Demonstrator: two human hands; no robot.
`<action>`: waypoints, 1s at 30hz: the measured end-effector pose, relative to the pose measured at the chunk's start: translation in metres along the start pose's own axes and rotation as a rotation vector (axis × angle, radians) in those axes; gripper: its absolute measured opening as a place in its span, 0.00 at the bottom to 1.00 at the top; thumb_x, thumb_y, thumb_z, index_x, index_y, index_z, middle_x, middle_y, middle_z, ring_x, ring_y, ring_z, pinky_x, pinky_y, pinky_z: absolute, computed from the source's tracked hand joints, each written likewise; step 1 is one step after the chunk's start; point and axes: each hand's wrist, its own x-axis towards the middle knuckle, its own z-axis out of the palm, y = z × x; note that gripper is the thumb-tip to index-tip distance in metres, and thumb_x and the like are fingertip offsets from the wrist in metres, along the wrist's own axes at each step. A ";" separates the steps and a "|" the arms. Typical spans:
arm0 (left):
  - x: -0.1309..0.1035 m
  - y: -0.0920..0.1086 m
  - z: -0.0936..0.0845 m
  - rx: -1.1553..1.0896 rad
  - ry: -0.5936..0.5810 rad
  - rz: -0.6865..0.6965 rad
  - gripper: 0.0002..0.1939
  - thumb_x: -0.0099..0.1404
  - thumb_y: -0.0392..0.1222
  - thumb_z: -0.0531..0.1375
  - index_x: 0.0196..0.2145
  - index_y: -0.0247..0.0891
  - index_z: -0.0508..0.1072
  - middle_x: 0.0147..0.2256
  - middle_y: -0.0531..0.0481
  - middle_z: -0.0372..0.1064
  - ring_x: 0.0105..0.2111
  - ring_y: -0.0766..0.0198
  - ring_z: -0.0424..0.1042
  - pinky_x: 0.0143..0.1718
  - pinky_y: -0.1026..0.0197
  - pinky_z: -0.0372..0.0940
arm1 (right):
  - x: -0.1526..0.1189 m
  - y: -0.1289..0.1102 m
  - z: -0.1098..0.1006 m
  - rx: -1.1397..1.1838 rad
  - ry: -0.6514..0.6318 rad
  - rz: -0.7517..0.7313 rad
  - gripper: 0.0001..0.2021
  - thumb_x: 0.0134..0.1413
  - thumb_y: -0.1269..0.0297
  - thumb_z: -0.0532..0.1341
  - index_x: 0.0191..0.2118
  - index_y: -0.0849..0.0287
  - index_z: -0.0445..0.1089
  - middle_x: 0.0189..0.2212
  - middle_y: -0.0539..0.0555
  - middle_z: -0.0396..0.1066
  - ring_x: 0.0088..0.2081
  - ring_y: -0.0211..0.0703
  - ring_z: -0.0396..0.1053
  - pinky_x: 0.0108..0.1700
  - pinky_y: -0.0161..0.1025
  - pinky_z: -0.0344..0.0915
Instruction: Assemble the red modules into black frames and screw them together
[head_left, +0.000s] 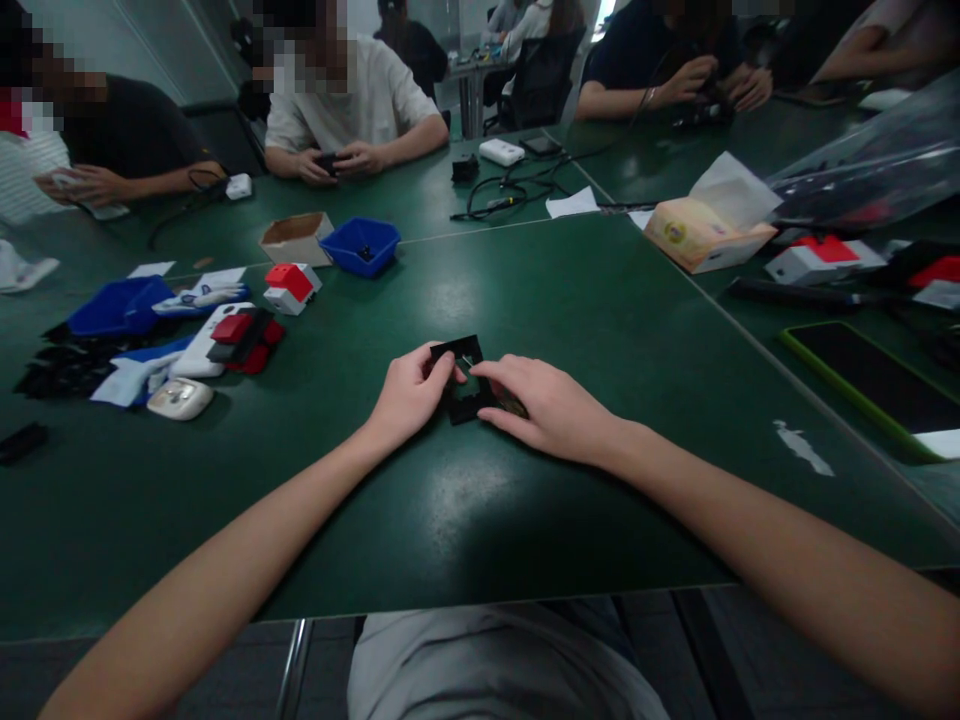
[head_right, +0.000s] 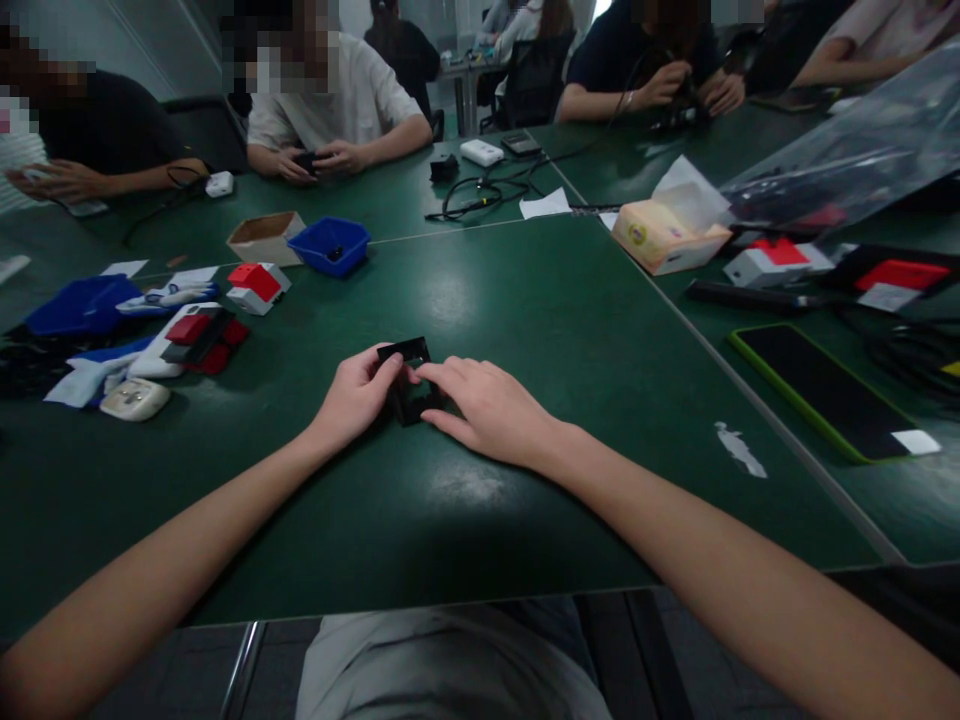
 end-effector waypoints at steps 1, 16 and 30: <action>-0.001 0.000 -0.001 0.057 0.008 0.010 0.16 0.72 0.48 0.54 0.37 0.36 0.77 0.31 0.48 0.77 0.30 0.61 0.73 0.35 0.59 0.66 | 0.000 0.000 0.001 0.017 0.000 -0.008 0.18 0.68 0.62 0.60 0.60 0.61 0.65 0.44 0.59 0.74 0.45 0.53 0.73 0.48 0.49 0.70; 0.051 -0.060 -0.087 0.748 0.401 0.189 0.14 0.67 0.43 0.60 0.50 0.39 0.72 0.61 0.36 0.63 0.64 0.40 0.60 0.66 0.34 0.53 | -0.001 0.003 -0.002 0.001 -0.033 0.077 0.11 0.70 0.63 0.58 0.49 0.63 0.74 0.43 0.59 0.74 0.44 0.50 0.72 0.47 0.46 0.69; 0.111 -0.118 -0.159 0.700 0.736 -0.050 0.20 0.62 0.36 0.62 0.52 0.35 0.68 0.61 0.33 0.60 0.63 0.37 0.59 0.63 0.34 0.55 | 0.000 0.001 -0.004 0.006 -0.069 0.072 0.11 0.70 0.63 0.57 0.49 0.61 0.74 0.43 0.58 0.76 0.44 0.49 0.73 0.47 0.46 0.70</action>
